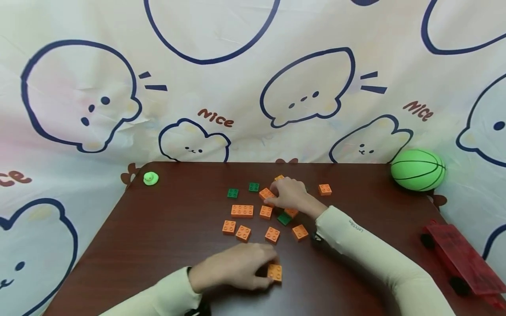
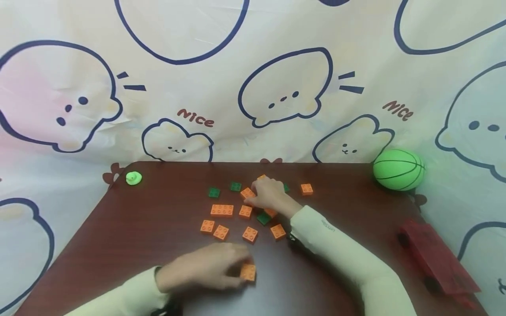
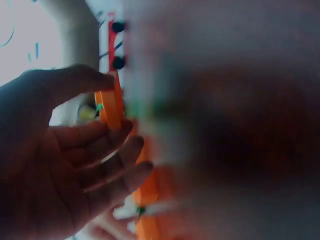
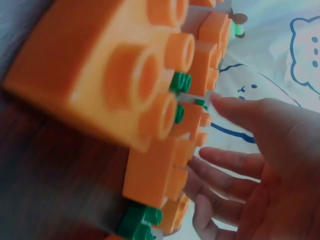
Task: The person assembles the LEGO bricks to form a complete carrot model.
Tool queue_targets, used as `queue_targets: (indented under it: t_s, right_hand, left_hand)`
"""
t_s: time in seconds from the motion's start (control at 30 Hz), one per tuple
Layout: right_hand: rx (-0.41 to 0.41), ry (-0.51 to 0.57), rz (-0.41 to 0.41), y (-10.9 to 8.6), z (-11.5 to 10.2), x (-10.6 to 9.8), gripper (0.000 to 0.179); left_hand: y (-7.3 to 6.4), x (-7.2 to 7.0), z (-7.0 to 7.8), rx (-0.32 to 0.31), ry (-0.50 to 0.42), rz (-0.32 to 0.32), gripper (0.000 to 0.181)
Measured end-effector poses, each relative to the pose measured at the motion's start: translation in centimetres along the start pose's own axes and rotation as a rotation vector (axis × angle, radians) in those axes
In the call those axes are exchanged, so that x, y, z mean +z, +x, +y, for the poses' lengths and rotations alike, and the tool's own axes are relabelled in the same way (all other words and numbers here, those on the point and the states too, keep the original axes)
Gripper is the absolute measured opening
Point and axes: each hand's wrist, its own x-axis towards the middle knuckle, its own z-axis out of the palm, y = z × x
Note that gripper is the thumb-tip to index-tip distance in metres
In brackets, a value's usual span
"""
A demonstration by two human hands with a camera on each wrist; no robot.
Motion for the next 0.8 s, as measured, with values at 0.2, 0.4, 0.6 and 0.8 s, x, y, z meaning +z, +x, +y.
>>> queue_targets:
  t_s: [0.2, 0.4, 0.6, 0.8]
  right_hand:
    - [0.014, -0.027, -0.017, -0.1, 0.2, 0.6, 0.044]
    - [0.026, -0.023, -0.029, 0.0, 0.2, 0.7, 0.031]
    - [0.009, -0.020, -0.003, -1.2, 0.2, -0.9, 0.036]
    - [-0.131, 0.040, 0.046, -4.1, -0.5, -4.3, 0.037]
  left_hand:
    - [1.7, 1.6, 0.7, -0.013, 0.106, 0.000, 0.027]
    - [1.8, 1.9, 0.2, -0.046, 0.146, 0.026, 0.030]
    - [2.1, 2.0, -0.3, -0.057, 0.074, 0.029, 0.031]
    - [2.1, 2.1, -0.8, -0.111, 0.050, 0.045, 0.038]
